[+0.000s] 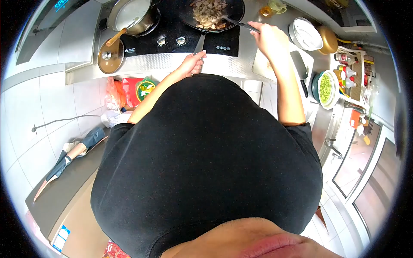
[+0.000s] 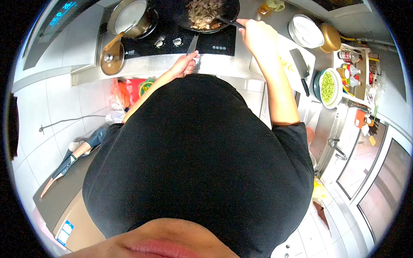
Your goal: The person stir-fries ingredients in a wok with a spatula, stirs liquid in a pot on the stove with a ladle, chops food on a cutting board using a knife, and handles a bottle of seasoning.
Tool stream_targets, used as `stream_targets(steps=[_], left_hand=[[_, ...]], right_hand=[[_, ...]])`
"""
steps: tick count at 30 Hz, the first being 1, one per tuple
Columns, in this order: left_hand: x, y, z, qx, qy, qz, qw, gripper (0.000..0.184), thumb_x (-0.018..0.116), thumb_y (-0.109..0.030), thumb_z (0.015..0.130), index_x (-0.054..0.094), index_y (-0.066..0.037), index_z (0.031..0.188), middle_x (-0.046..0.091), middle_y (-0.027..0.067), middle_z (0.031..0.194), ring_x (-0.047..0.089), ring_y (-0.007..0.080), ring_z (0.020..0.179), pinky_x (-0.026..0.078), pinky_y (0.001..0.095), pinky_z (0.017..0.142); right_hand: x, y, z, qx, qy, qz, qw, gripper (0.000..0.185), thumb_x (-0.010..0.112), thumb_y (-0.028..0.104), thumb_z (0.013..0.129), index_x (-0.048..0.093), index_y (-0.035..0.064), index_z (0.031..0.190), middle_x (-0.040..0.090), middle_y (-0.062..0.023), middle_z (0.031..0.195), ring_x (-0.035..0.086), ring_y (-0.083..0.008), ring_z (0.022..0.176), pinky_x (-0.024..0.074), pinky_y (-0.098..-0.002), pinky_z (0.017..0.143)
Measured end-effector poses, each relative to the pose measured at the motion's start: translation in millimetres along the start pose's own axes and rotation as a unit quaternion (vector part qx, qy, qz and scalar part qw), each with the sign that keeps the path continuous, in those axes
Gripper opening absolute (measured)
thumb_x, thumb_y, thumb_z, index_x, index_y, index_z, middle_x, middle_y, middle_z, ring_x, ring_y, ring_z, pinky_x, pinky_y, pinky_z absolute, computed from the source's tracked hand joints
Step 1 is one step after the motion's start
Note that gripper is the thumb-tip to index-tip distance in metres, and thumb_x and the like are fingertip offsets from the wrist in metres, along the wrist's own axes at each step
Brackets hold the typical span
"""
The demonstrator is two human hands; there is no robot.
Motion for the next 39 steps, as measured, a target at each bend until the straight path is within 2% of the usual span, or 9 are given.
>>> stream_targets(steps=[7, 9, 15, 19, 23, 32, 35, 37, 39], left_hand=[[-1.6, 6.1, 4.0, -0.002, 0.004, -0.006, 1.0, 0.029, 0.063, -0.039, 0.103, 0.055, -0.012, 0.096, 0.033, -0.01, 0.058, 0.025, 0.0023, 0.041, 0.018, 0.0216, 0.035], [0.5, 7.7, 2.6, -0.003, 0.003, -0.006, 1.0, 0.029, 0.063, -0.039, 0.103, 0.055, -0.012, 0.097, 0.034, -0.0099, 0.058, 0.025, 0.0024, 0.041, 0.018, 0.0217, 0.035], [2.0, 3.0, 0.0, -0.006, -0.006, -0.008, 1.0, 0.025, 0.06, -0.035, 0.105, 0.054, -0.015, 0.092, 0.034, -0.01, 0.059, 0.025, 0.0026, 0.041, 0.017, 0.0213, 0.037], [10.1, -0.3, -3.7, -0.015, -0.011, -0.013, 1.0, 0.025, 0.06, -0.035, 0.105, 0.054, -0.015, 0.091, 0.034, -0.01, 0.059, 0.026, 0.0025, 0.042, 0.017, 0.0212, 0.036], [3.0, 5.2, 4.9, -0.01, -0.029, 0.005, 1.0, 0.026, 0.063, -0.035, 0.104, 0.055, -0.012, 0.097, 0.034, -0.0089, 0.06, 0.026, 0.0028, 0.043, 0.018, 0.0213, 0.037], [-2.0, 6.3, 6.4, -0.004, -0.022, 0.005, 1.0, 0.025, 0.062, -0.035, 0.104, 0.055, -0.012, 0.097, 0.033, -0.0103, 0.06, 0.025, 0.0023, 0.043, 0.017, 0.0216, 0.037], [1.9, 4.8, 2.8, 0.001, -0.022, 0.004, 1.0, 0.024, 0.061, -0.035, 0.105, 0.055, -0.013, 0.095, 0.031, -0.0116, 0.059, 0.024, 0.0018, 0.043, 0.016, 0.0218, 0.037], [0.8, 4.9, 3.3, 0.005, 0.0, 0.007, 1.0, 0.025, 0.061, -0.035, 0.104, 0.055, -0.013, 0.095, 0.031, -0.0117, 0.059, 0.024, 0.0018, 0.043, 0.016, 0.0217, 0.037], [-1.9, 7.0, 7.3, 0.008, -0.003, 0.006, 1.0, 0.027, 0.062, -0.037, 0.104, 0.055, -0.011, 0.102, 0.029, -0.0111, 0.06, 0.023, 0.0015, 0.043, 0.016, 0.0212, 0.037]], right_hand=[[110.1, 19.2, 37.4, 0.129, -0.065, 0.091, 0.985, 0.031, 0.062, 0.035, 0.098, 0.07, 0.0266, 0.127, 0.075, -0.018, 0.095, 0.073, -0.0385, 0.089, 0.0587, -0.0493, 0.08], [117.9, 30.3, 34.4, 0.094, -0.072, 0.103, 0.988, 0.032, 0.061, 0.036, 0.098, 0.069, 0.028, 0.128, 0.075, -0.0174, 0.096, 0.072, -0.0396, 0.088, 0.0583, -0.0498, 0.079], [74.2, 4.3, 8.2, 0.037, -0.043, 0.068, 0.996, 0.032, 0.065, 0.031, 0.094, 0.074, 0.0285, 0.125, 0.076, -0.0152, 0.09, 0.074, -0.0344, 0.082, 0.06, -0.0458, 0.074], [119.8, 6.4, 30.8, 0.076, -0.08, 0.057, 0.992, 0.033, 0.063, 0.03, 0.096, 0.069, 0.0272, 0.128, 0.075, -0.0166, 0.089, 0.074, -0.0361, 0.083, 0.0595, -0.0485, 0.073], [138.4, 23.6, 23.8, 0.027, -0.093, 0.119, 0.988, 0.034, 0.062, 0.027, 0.095, 0.069, 0.0271, 0.129, 0.075, -0.0146, 0.092, 0.074, -0.0343, 0.085, 0.0592, -0.0489, 0.074], [10.4, -3.5, -29.4, 0.018, -0.058, 0.042, 0.997, 0.032, 0.067, 0.029, 0.094, 0.073, 0.0265, 0.125, 0.075, -0.0136, 0.087, 0.073, -0.034, 0.08, 0.0588, -0.0452, 0.077], [24.0, 0.8, -20.5, 0.039, -0.001, 0.044, 0.998, 0.034, 0.067, 0.029, 0.094, 0.072, 0.0273, 0.127, 0.074, -0.014, 0.085, 0.073, -0.0346, 0.08, 0.0585, -0.045, 0.079], [60.0, 7.8, -5.1, 0.043, -0.019, 0.063, 0.997, 0.029, 0.066, 0.029, 0.094, 0.075, 0.0247, 0.121, 0.076, -0.015, 0.088, 0.075, -0.0336, 0.083, 0.0599, -0.0463, 0.078], [94.8, 11.1, 12.5, 0.124, -0.058, 0.079, 0.987, 0.032, 0.064, 0.031, 0.096, 0.072, 0.0251, 0.126, 0.075, -0.0164, 0.088, 0.074, -0.0362, 0.084, 0.0597, -0.0487, 0.077]])
Point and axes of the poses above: each hand's wrist, its own z-axis towards the middle knuckle, its own x-axis out of the palm, y = z × x, the point moved 1 cm from there along z, towards the middle knuckle
